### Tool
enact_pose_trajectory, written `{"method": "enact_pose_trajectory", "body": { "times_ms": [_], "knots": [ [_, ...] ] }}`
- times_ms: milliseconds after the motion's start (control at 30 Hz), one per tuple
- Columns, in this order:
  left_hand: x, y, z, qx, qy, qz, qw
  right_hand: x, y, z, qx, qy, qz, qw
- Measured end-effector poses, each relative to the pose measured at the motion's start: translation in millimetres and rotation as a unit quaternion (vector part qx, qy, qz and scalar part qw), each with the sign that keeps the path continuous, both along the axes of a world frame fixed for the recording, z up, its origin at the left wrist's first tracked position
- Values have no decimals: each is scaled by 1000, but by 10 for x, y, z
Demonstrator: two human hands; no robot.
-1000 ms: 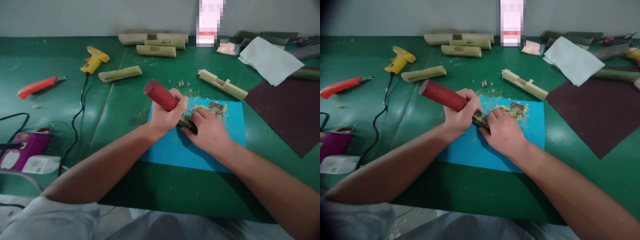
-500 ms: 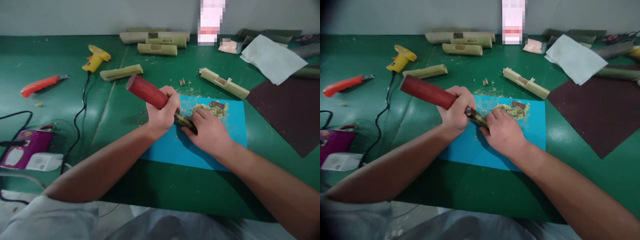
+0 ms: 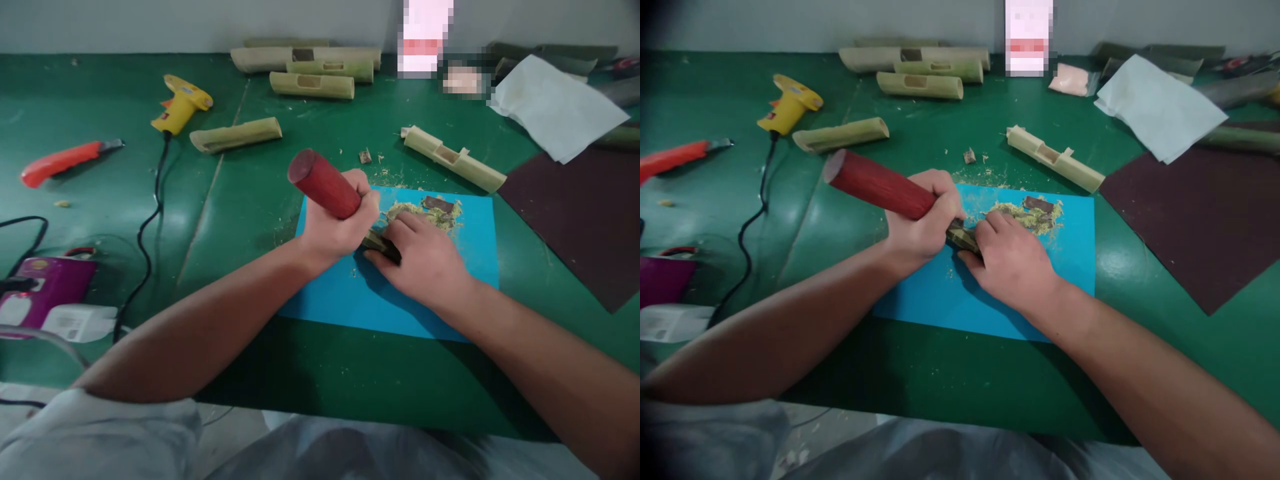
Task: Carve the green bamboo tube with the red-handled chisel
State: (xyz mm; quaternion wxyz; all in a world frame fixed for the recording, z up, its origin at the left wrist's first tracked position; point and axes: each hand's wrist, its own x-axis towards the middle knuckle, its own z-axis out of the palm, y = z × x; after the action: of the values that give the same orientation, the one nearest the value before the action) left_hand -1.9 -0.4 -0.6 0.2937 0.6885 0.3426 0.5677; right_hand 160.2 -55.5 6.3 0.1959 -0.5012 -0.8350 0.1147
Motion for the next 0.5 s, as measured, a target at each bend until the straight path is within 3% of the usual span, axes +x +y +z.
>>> {"method": "enact_pose_trajectory", "body": {
  "times_ms": [233,500],
  "knots": [
    [-14,69,-74,35,-109,-5,993,4,-15,-1,1,7,-4,1000],
    [3,37,-47,14,-42,-21,999,-17,-39,-13,4,7,-7,1000]
  ]
}}
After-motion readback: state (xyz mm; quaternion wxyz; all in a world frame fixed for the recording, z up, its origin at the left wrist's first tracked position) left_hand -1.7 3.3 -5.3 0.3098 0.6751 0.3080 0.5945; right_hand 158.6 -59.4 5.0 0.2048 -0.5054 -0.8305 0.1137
